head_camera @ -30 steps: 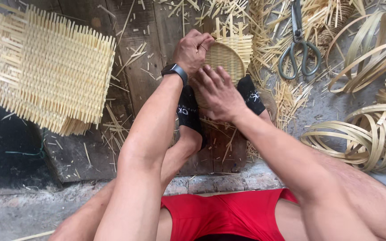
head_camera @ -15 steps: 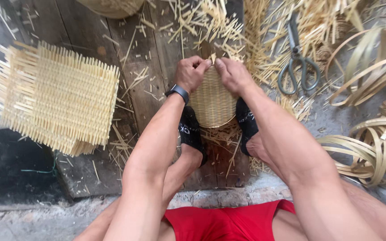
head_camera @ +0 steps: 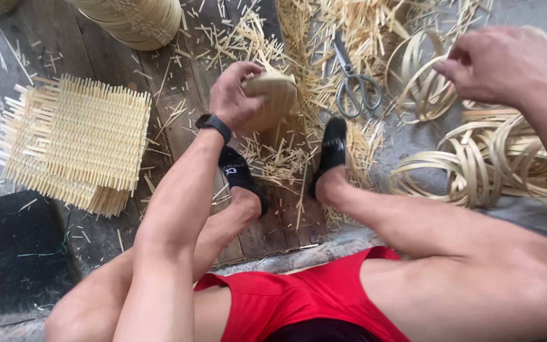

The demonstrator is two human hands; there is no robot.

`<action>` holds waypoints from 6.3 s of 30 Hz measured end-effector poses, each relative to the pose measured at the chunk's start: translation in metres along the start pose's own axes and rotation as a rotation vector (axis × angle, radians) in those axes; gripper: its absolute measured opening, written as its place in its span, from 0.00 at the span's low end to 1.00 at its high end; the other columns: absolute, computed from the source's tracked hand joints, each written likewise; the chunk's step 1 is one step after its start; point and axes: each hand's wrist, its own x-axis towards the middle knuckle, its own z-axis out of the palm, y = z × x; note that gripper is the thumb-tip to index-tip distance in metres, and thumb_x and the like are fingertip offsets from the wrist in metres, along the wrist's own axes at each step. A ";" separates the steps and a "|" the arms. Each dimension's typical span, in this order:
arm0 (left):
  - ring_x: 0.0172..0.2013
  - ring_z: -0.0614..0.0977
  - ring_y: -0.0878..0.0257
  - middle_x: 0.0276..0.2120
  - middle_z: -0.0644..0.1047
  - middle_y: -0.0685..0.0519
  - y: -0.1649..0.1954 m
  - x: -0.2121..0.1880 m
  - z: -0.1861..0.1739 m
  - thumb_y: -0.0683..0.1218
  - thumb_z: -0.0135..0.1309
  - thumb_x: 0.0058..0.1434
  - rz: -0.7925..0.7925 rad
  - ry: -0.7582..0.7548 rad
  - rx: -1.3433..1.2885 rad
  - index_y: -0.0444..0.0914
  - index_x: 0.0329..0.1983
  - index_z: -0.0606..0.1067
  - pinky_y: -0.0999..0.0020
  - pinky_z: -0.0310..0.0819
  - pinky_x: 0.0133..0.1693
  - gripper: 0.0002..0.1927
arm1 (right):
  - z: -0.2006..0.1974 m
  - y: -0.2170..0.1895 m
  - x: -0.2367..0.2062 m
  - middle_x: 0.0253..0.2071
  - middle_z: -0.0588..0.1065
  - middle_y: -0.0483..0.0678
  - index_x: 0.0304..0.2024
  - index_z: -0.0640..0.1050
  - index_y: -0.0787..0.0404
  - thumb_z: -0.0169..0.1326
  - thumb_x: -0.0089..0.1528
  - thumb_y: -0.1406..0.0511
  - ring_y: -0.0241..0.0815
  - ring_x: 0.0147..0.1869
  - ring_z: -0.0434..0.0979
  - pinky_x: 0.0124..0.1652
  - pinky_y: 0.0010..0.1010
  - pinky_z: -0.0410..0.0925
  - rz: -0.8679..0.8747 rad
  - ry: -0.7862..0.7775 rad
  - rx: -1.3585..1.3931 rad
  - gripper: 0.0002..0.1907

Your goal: The person repeatedly places a circular bamboo frame onto a flat woven mat, presses it down, and uses shears to trim the excess mat material around the frame's edge. The person then removes the frame and repeats the process with a new mat.

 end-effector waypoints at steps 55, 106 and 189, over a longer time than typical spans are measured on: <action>0.63 0.60 0.34 0.67 0.53 0.35 -0.031 -0.074 0.092 0.55 0.74 0.40 -0.275 -0.171 0.393 0.55 0.78 0.43 0.35 0.53 0.63 0.68 | 0.254 -0.143 0.130 0.27 0.72 0.55 0.29 0.76 0.67 0.57 0.59 0.53 0.48 0.30 0.72 0.30 0.39 0.68 -0.297 0.446 0.221 0.22; 0.69 0.57 0.36 0.71 0.54 0.41 -0.032 -0.077 0.080 0.45 0.69 0.41 -0.015 -0.204 0.188 0.52 0.76 0.57 0.42 0.56 0.70 0.57 | 0.281 -0.128 0.159 0.25 0.68 0.49 0.28 0.75 0.64 0.55 0.63 0.48 0.41 0.28 0.65 0.27 0.32 0.65 -0.417 0.434 -0.009 0.26; 0.70 0.58 0.45 0.70 0.61 0.57 -0.028 -0.047 0.056 0.49 0.71 0.34 0.140 -0.736 0.346 0.59 0.66 0.66 0.37 0.52 0.66 0.51 | 0.287 -0.120 0.164 0.26 0.70 0.46 0.29 0.74 0.59 0.52 0.72 0.54 0.41 0.30 0.71 0.31 0.36 0.70 -0.304 0.072 0.059 0.21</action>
